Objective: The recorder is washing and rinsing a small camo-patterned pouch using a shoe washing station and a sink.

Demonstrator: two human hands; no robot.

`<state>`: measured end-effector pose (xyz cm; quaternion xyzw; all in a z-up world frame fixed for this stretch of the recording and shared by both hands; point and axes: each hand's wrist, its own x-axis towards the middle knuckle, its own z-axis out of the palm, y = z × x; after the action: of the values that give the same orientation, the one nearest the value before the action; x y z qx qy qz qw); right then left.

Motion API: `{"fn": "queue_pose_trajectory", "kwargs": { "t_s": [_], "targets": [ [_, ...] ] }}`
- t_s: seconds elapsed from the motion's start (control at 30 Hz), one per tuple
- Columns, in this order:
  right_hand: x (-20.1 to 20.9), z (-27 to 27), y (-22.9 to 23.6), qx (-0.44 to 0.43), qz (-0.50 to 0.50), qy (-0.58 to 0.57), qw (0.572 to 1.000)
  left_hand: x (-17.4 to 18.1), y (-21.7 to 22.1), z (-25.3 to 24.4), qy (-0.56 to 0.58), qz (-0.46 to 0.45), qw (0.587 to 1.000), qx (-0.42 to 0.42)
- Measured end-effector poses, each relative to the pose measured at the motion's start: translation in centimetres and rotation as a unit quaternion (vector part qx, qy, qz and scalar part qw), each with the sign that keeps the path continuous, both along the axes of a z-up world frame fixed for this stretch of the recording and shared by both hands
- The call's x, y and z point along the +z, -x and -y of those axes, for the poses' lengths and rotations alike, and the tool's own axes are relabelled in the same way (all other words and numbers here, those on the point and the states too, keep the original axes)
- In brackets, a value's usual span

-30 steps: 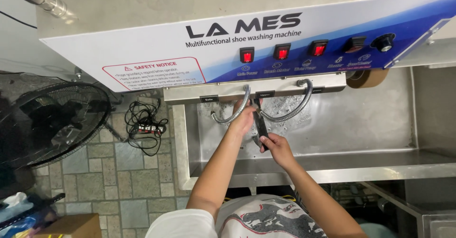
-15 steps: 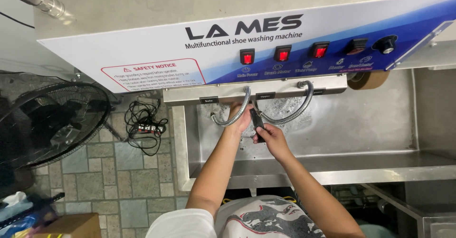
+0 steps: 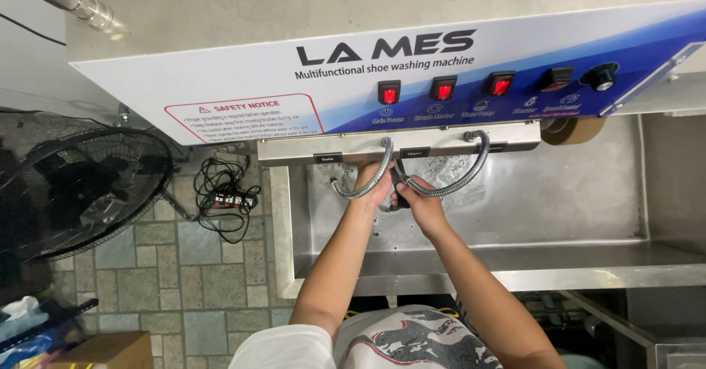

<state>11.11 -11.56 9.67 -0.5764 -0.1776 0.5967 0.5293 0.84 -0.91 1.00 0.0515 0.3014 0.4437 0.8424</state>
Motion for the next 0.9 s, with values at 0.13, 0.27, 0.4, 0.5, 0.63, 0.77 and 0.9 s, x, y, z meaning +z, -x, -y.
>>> {"fn": "queue_pose_trajectory", "kwargs": {
  "t_s": [0.13, 0.27, 0.4, 0.5, 0.63, 0.77, 0.9],
  "targets": [
    [-0.9, -0.4, 0.1, -0.007, 0.034, 0.006, 0.999, -1.3, 0.1, 0.2, -0.002, 0.006, 1.000, -0.016],
    [-0.8, -0.5, 0.0, -0.007, 0.050, 0.007, 0.999, -0.7, 0.4, 0.3, -0.282, -0.361, 0.881, -0.120],
    [-5.8, 2.7, 0.1, 0.063, 0.071, 0.022, 0.995, -5.2, 0.5, -1.0, 0.007, 0.058, 0.998, 0.020],
    [-7.1, 4.2, 0.0, 0.118, 0.101, 0.053, 0.986, -4.8, 0.4, -1.3, 0.024, 0.076, 0.997, 0.023],
    [-5.8, 4.2, 0.2, 0.101, 0.095, 0.039, 0.990, -2.1, 0.6, -0.7, 0.015, 0.053, 0.998, 0.023],
    [-3.5, 2.1, 0.0, 0.051, 0.073, 0.020, 0.996, -1.3, 0.4, -1.2, 0.007, 0.066, 0.998, 0.020],
    [-4.1, 1.9, 0.1, 0.051, 0.081, 0.003, 0.995, -9.8, 0.6, 0.1, -0.087, -0.028, 0.995, -0.044]
  ]
}}
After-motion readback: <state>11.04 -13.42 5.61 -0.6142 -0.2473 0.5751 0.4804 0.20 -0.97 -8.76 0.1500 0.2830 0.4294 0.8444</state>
